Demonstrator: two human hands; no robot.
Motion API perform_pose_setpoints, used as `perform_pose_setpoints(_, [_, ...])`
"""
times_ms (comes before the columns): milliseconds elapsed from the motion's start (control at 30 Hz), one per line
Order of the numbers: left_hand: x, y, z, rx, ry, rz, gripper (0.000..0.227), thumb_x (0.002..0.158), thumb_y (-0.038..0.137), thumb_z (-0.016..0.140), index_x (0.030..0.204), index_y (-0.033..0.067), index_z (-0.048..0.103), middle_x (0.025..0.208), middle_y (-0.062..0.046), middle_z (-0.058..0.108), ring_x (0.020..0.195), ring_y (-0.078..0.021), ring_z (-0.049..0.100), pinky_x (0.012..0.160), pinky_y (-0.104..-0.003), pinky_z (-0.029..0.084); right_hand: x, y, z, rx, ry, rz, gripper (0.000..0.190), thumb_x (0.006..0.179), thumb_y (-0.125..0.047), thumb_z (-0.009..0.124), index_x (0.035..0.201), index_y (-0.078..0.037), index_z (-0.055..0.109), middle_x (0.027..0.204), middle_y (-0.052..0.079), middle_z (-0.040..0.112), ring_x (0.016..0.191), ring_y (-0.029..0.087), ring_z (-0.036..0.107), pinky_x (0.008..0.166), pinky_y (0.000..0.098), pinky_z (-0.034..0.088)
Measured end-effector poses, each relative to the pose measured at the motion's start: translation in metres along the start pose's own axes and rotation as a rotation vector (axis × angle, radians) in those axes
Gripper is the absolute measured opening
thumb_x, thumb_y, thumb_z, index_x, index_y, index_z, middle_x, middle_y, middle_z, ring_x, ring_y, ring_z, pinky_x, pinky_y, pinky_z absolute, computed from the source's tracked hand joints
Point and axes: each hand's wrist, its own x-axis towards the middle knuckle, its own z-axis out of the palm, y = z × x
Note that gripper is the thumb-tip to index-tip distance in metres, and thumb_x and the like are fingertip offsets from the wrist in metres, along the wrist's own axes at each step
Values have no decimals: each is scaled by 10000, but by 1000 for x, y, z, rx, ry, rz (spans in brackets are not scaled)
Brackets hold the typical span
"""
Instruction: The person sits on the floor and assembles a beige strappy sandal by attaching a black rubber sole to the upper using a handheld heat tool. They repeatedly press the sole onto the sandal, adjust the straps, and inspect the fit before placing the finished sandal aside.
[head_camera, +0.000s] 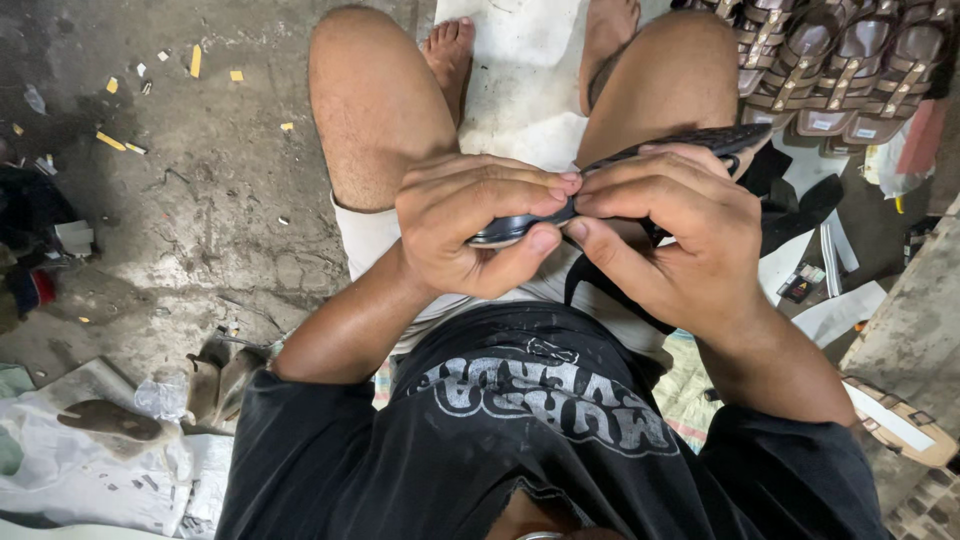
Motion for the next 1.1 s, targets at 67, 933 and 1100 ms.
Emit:
perform_pose_setpoints(67, [-1,-2,-2,-4,-15,26,156,907,72,738,999,-51,708,982,-189,765,955,-288,794,841,-363,672,0,-1,1,1,9,3,176,910,-146,843,979,-46,715,1046,79,757,986,221,750,947,349,525])
perform_pose_setpoints(933, [-49,-23,-3,-433,258,-779,507,1109,377,586,1393,-43,565,1389,-183,658,1260,-231,648,1107,-353,542,-41,18,48,436,-285,615,316,934,-225,702,1170,-37,610,1096,83,735,1054,241,728,959,370,556])
perform_pose_setpoints(1100, [-68,-17,38,-595,162,-751,525,1017,152,745,1394,-43,436,1373,-137,522,1257,-240,564,1059,-365,522,-49,58,87,855,408,377,450,1053,-102,619,1443,-5,414,1392,89,548,1289,184,532,1136,321,452])
